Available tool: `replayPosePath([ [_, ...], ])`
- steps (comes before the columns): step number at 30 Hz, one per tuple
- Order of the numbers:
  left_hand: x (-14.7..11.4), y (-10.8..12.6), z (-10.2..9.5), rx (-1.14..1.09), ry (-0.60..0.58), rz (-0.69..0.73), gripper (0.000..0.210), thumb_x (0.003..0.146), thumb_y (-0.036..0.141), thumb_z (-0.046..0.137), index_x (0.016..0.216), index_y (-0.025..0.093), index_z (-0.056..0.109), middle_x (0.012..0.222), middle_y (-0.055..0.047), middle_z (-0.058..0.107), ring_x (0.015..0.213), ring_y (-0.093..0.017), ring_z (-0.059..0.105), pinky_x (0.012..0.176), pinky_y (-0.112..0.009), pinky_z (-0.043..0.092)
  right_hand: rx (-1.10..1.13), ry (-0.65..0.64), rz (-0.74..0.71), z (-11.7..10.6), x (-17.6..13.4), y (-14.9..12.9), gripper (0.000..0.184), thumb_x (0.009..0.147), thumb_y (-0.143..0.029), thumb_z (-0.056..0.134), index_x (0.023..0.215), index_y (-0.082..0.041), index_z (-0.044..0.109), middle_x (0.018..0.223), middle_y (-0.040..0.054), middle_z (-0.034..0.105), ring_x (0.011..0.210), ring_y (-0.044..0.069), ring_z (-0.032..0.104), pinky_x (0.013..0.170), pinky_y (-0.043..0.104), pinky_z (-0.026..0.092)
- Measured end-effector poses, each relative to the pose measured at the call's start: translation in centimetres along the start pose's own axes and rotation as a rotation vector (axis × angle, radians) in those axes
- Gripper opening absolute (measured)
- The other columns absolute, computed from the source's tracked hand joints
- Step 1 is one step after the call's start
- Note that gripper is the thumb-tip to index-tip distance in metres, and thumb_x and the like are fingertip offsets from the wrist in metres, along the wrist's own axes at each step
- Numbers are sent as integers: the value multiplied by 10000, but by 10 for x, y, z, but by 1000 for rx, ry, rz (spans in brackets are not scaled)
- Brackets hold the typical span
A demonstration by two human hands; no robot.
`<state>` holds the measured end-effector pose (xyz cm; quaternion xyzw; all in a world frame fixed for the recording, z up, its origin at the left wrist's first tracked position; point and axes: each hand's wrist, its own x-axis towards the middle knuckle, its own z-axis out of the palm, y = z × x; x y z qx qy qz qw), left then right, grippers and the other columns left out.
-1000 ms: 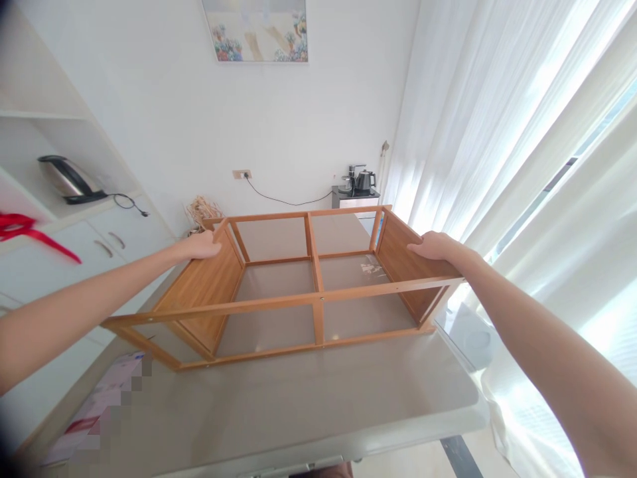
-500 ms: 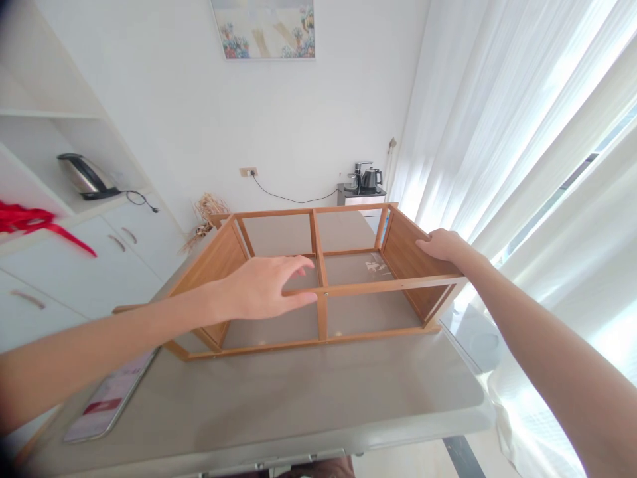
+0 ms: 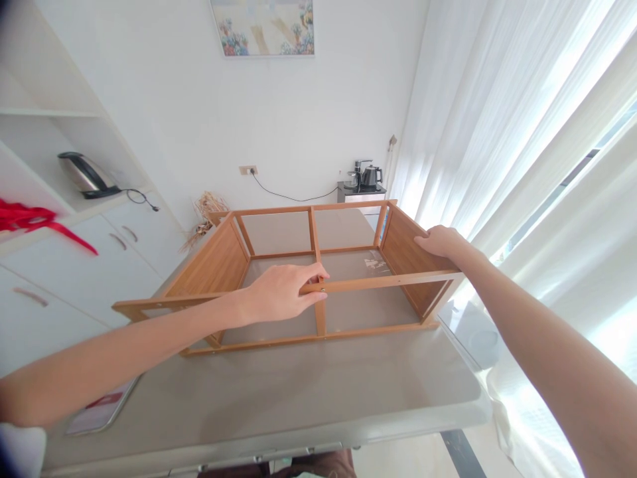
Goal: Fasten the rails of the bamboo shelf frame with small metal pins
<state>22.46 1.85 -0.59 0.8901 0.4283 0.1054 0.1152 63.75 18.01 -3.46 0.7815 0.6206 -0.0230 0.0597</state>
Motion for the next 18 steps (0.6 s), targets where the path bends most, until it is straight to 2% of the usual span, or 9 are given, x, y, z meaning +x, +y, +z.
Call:
replayPosePath([
  [4, 0, -2, 5, 19, 28, 13, 286, 996, 492, 507, 1191, 286, 547, 1161, -27, 767, 1027, -273, 743, 826, -393, 531, -10, 1, 0, 0, 1, 0, 407, 988, -439, 652, 1300, -179, 623, 1311, 95, 645, 1122, 234, 662, 951, 453, 582],
  [10, 1, -3, 2, -25, 14, 53, 272, 1012, 475, 477, 1192, 286, 554, 1142, -5, 756, 954, -240, 728, 799, -382, 518, -17, 7, 2, 0, 1, -1, 408, 988, -439, 651, 1302, -181, 621, 1311, 95, 645, 1122, 232, 661, 952, 455, 581],
  [14, 2, -3, 0, -81, -5, 79, 278, 1021, 464, 465, 1213, 287, 560, 1180, -13, 742, 996, -235, 715, 813, -373, 510, -16, 3, -3, 0, 0, 0, 398, 991, -442, 646, 1293, -184, 627, 1307, 91, 648, 1118, 231, 662, 951, 451, 581],
  [18, 3, -3, -1, -91, -24, 79, 255, 1014, 449, 474, 1184, 277, 555, 1133, -25, 742, 961, -235, 714, 789, -366, 499, -15, 6, -5, 1, 2, 1, 399, 991, -444, 646, 1290, -181, 629, 1304, 92, 649, 1116, 231, 663, 950, 449, 582],
])
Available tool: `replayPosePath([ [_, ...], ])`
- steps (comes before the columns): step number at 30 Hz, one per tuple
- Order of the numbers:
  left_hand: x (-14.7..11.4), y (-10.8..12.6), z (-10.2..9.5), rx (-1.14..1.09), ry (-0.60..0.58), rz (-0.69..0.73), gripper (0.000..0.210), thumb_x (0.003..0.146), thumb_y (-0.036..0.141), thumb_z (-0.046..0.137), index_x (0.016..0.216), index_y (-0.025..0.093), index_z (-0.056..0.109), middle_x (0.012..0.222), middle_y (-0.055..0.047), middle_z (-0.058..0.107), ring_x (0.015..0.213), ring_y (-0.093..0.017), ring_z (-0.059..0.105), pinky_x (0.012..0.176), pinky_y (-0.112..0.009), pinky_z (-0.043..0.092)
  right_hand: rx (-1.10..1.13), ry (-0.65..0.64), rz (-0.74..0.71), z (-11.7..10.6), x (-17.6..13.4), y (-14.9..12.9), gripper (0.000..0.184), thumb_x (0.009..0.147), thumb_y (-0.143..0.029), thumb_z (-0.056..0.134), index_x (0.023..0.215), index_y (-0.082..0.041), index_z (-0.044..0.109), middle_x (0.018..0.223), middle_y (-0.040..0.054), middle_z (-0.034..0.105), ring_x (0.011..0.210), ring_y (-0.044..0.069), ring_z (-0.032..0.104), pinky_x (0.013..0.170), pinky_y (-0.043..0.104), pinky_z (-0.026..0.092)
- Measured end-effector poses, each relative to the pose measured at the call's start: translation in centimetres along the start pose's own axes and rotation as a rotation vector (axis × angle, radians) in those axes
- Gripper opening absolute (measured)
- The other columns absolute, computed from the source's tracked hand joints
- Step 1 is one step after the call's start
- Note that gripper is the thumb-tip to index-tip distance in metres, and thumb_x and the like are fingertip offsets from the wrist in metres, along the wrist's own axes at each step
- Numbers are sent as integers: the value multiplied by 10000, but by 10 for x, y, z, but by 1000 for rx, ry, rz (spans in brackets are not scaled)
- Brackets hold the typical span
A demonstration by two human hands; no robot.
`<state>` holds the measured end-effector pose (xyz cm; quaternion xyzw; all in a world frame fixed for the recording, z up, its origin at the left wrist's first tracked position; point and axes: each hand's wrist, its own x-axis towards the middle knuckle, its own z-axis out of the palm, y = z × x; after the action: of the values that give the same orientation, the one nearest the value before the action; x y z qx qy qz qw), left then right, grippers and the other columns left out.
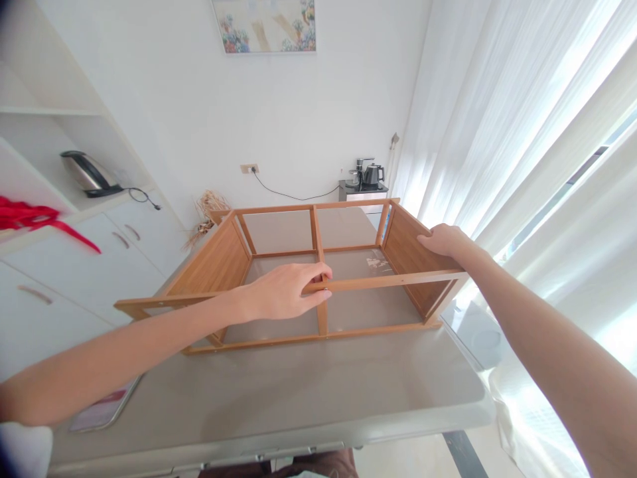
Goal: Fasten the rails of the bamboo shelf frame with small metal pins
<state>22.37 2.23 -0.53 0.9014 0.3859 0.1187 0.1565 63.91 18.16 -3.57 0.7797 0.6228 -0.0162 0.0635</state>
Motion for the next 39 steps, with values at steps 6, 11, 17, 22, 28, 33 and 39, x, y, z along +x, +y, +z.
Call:
replayPosePath([
  [6, -1, 1, -1, 25, 1, -25, 222, 1006, 432, 477, 1152, 279, 545, 1109, -22, 740, 917, -224, 709, 757, -357, 482, 3, -2, 2, 1, 2, 1, 401, 990, -440, 649, 1295, -181, 625, 1303, 92, 649, 1112, 229, 664, 945, 449, 584],
  [11, -1, 0, 0, 5, -1, -21, 241, 1004, 456, 482, 1163, 283, 535, 1121, -19, 735, 945, -229, 708, 770, -362, 480, 2, -8, -2, 0, 2, 1, 395, 991, -441, 647, 1288, -183, 629, 1301, 90, 650, 1112, 229, 664, 946, 447, 583],
  [17, -2, 1, -2, 6, -15, -30, 232, 1009, 440, 472, 1170, 286, 535, 1161, -19, 731, 995, -235, 714, 772, -358, 482, -6, -5, 1, 0, 1, 0, 400, 989, -441, 650, 1290, -179, 628, 1299, 93, 651, 1112, 229, 664, 947, 449, 583],
  [22, -1, 2, -2, 20, -18, -46, 228, 1004, 447, 483, 1151, 280, 533, 1138, -25, 736, 979, -238, 719, 768, -358, 489, -8, -1, 5, 0, 2, 0, 402, 990, -442, 648, 1295, -182, 626, 1309, 94, 647, 1121, 232, 662, 953, 453, 580],
  [28, -3, 0, -1, 14, -21, -41, 301, 1003, 448, 487, 1264, 303, 528, 1280, -22, 713, 1079, -250, 717, 845, -376, 513, 1, -10, 9, 1, 3, 1, 402, 989, -441, 650, 1292, -179, 626, 1301, 94, 650, 1113, 229, 664, 947, 449, 583],
  [33, -4, -1, -1, 9, -35, -44, 382, 996, 466, 511, 1348, 317, 523, 1352, -33, 694, 1132, -258, 713, 887, -374, 528, 4, -10, 12, 2, 3, 2, 398, 990, -443, 648, 1287, -179, 629, 1298, 92, 651, 1112, 229, 664, 948, 448, 582],
  [39, -3, 0, -2, 18, -17, -46, 316, 1025, 488, 436, 1247, 300, 560, 1210, -13, 741, 993, -246, 721, 824, -386, 514, 8, -6, 12, 0, 0, 1, 396, 991, -443, 647, 1287, -181, 630, 1303, 93, 650, 1115, 230, 663, 951, 448, 581],
])
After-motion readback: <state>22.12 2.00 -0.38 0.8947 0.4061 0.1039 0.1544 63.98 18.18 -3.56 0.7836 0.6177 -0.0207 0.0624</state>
